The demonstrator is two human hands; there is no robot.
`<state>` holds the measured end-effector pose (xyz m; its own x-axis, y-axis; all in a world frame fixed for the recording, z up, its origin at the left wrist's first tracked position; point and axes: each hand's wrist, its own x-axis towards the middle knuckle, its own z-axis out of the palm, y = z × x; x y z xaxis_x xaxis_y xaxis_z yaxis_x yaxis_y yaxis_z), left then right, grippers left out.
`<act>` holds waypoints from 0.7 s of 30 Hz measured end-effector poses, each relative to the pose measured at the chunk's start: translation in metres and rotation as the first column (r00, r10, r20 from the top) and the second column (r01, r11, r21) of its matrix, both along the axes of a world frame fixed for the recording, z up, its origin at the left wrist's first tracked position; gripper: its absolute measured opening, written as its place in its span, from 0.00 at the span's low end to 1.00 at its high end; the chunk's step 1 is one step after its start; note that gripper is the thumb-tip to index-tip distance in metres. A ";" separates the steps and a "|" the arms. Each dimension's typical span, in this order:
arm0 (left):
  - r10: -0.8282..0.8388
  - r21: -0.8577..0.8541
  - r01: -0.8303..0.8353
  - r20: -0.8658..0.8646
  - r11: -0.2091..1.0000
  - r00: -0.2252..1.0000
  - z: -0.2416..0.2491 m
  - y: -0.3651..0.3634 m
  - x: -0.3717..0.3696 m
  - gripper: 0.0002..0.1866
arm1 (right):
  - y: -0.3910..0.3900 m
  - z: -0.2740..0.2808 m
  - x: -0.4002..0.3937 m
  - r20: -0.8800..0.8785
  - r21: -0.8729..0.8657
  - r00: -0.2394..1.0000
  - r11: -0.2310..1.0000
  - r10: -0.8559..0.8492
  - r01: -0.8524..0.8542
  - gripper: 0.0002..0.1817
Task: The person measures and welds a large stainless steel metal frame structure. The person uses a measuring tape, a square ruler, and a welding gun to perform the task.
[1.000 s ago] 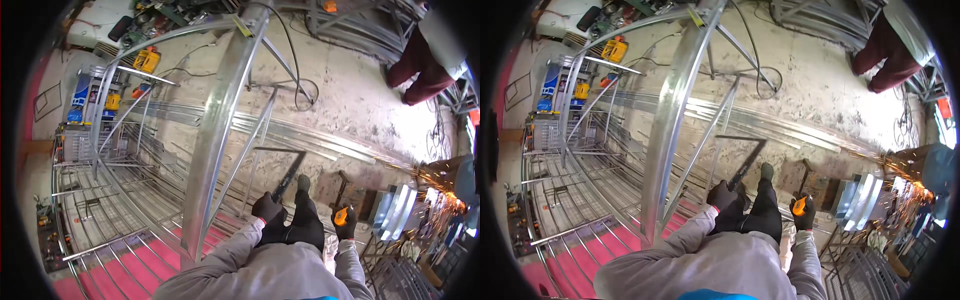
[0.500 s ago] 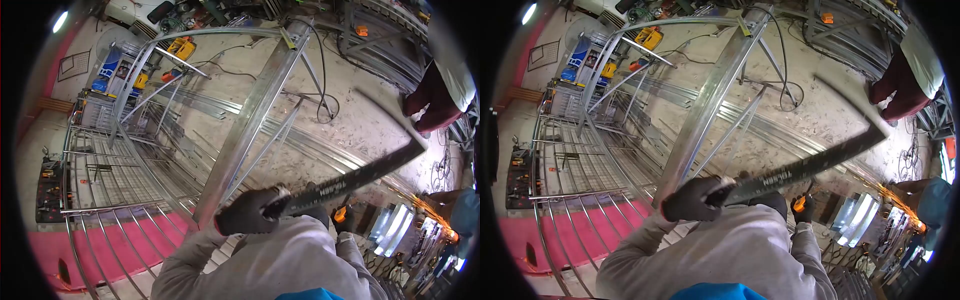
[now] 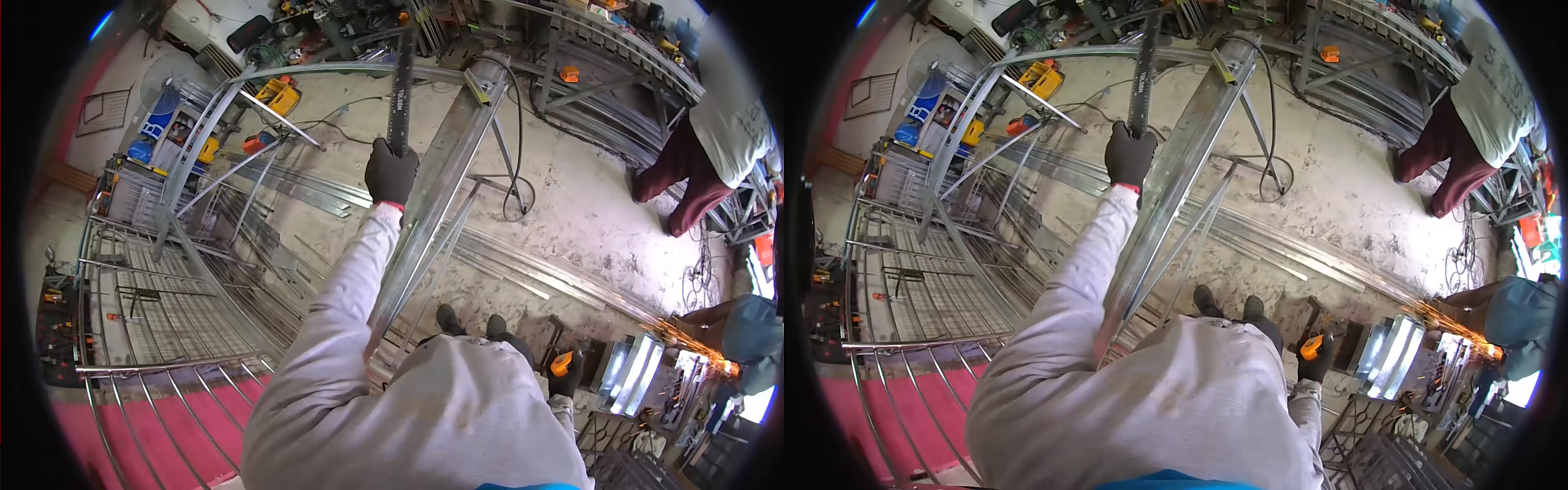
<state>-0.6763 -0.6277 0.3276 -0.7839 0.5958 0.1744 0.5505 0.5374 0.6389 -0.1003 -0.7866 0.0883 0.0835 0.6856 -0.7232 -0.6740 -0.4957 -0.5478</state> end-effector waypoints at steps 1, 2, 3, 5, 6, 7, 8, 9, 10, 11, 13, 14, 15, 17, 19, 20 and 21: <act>0.060 0.059 -0.060 0.001 0.996 0.998 -0.015 0.007 -0.010 0.21 | -0.009 -0.003 0.005 0.108 0.087 0.994 0.995 0.035 -0.044 0.19; 0.120 0.110 -0.120 0.008 0.987 0.993 -0.032 0.013 -0.019 0.21 | -0.023 -0.010 0.015 0.221 0.161 0.973 0.982 0.062 -0.099 0.18; 0.132 0.092 -0.137 0.059 0.986 0.990 -0.040 0.019 -0.028 0.22 | -0.034 -0.020 0.019 0.443 0.274 0.890 0.930 0.106 -0.247 0.16; 0.142 0.069 -0.149 0.106 0.986 0.984 -0.053 0.022 -0.031 0.22 | -0.050 -0.027 0.023 0.569 0.267 0.819 0.924 0.079 -0.274 0.14; 0.159 0.059 -0.168 0.133 0.984 0.978 -0.059 0.023 -0.034 0.23 | -0.055 -0.021 0.020 0.752 0.284 0.654 0.856 0.080 -0.431 0.15; 0.175 0.053 -0.182 0.117 0.982 0.978 -0.067 0.026 -0.036 0.24 | -0.060 -0.015 0.016 0.891 0.267 0.453 0.790 0.016 -0.552 0.17; 0.180 0.040 -0.187 0.126 0.982 0.975 -0.073 0.028 -0.036 0.24 | -0.062 -0.016 0.018 0.896 0.252 0.443 0.791 0.027 -0.558 0.17; 0.188 0.037 -0.192 0.108 0.981 0.976 -0.078 0.029 -0.036 0.24 | -0.062 -0.018 0.020 0.691 0.284 0.720 0.893 0.063 -0.350 0.20; 0.193 0.039 -0.197 0.087 0.980 0.977 -0.083 0.033 -0.037 0.25 | -0.060 -0.018 0.020 0.570 0.265 0.819 0.929 0.066 -0.260 0.22; 0.208 0.031 -0.211 0.085 0.977 0.974 -0.087 0.037 -0.037 0.28 | -0.058 -0.018 0.019 0.435 0.231 0.899 0.961 0.040 -0.155 0.24; 0.186 0.023 -0.191 0.133 0.981 0.973 -0.094 0.041 -0.038 0.28 | -0.058 -0.010 0.010 0.711 0.258 0.700 0.901 0.068 -0.349 0.25; 0.166 0.018 -0.172 0.176 0.985 0.970 -0.095 0.042 -0.037 0.29 | -0.060 -0.003 0.007 0.959 0.170 0.283 0.757 0.021 -0.631 0.25; 0.166 0.019 -0.172 0.177 0.985 0.970 -0.096 0.043 -0.033 0.29 | -0.061 0.003 0.005 0.959 0.170 0.282 0.757 0.020 -0.631 0.25; 0.188 -0.047 -0.186 0.043 0.981 0.981 -0.099 0.046 -0.029 0.28 | -0.050 0.013 -0.005 0.940 0.191 0.338 0.748 0.048 -0.636 0.23; 0.189 -0.008 -0.189 0.015 0.982 0.982 -0.110 0.045 -0.033 0.27 | -0.042 0.004 -0.004 0.802 0.260 0.587 0.824 0.106 -0.503 0.22; 0.188 0.019 -0.187 -0.008 0.982 0.982 -0.108 0.043 -0.032 0.26 | -0.042 0.002 -0.003 0.751 0.268 0.647 0.835 0.132 -0.481 0.19; 0.171 0.021 -0.171 0.002 0.985 0.985 -0.107 0.040 -0.031 0.23 | -0.042 -0.001 -0.001 0.694 0.272 0.703 0.848 0.155 -0.455 0.17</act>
